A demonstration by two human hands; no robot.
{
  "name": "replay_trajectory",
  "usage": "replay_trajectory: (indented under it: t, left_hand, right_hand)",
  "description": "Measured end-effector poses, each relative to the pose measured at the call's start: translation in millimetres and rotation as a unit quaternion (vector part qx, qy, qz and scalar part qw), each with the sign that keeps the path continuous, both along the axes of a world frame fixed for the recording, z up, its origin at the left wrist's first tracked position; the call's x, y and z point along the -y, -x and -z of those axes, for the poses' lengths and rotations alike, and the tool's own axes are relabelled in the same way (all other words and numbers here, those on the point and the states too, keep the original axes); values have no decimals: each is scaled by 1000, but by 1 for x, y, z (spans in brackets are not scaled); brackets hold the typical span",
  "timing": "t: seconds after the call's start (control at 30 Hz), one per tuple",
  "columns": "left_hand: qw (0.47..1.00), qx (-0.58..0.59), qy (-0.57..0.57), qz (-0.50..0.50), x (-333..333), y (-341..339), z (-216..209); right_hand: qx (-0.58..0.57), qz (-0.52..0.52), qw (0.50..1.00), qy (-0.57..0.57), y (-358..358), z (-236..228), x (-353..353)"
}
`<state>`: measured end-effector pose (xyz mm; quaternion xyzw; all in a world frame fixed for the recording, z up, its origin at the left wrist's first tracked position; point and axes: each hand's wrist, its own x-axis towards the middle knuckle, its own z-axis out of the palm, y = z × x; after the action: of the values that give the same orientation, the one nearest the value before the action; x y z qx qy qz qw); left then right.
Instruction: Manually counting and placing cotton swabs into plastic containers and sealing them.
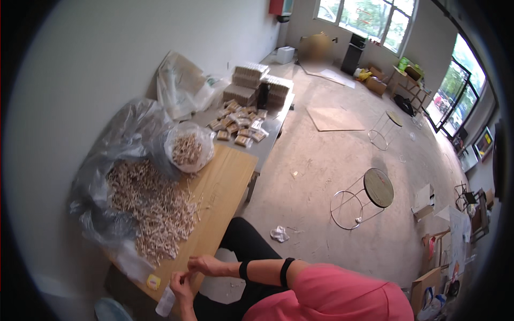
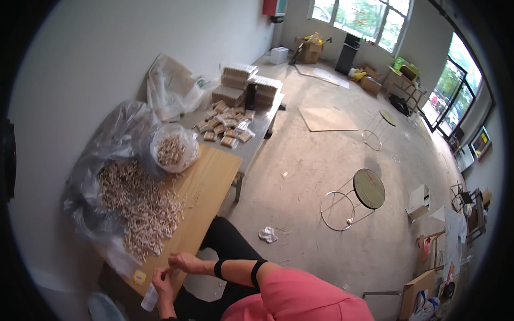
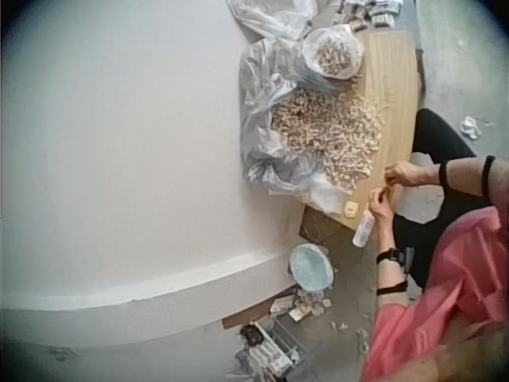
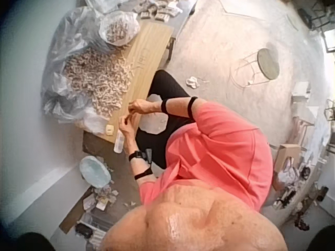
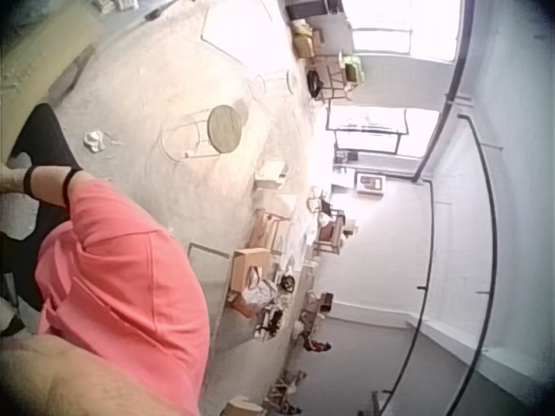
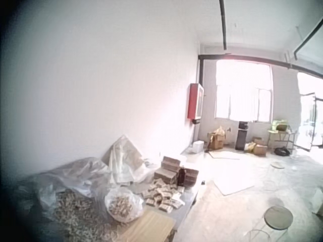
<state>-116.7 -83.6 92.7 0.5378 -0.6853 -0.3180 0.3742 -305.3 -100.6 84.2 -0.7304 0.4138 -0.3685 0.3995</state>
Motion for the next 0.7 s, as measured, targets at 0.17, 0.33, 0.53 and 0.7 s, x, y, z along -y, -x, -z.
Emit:
replay_trajectory:
  t: [0.17, 0.33, 0.53, 0.7]
  left_hand:
    - [997, -50, -48, -23, 8, 3, 4]
    - [988, -73, -123, -62, 9, 0, -6]
    - [992, -25, -122, -34, 4, -5, -20]
    - [997, 55, -54, -21, -8, -9, -21]
  right_hand:
    - [-18, -15, 1000, 17, 13, 3, 24]
    - [-84, -29, 995, 48, 4, -14, 24]
    - [-129, -29, 989, 62, -4, -14, 18]
    - [-108, 10, 991, 79, -4, -18, 10]
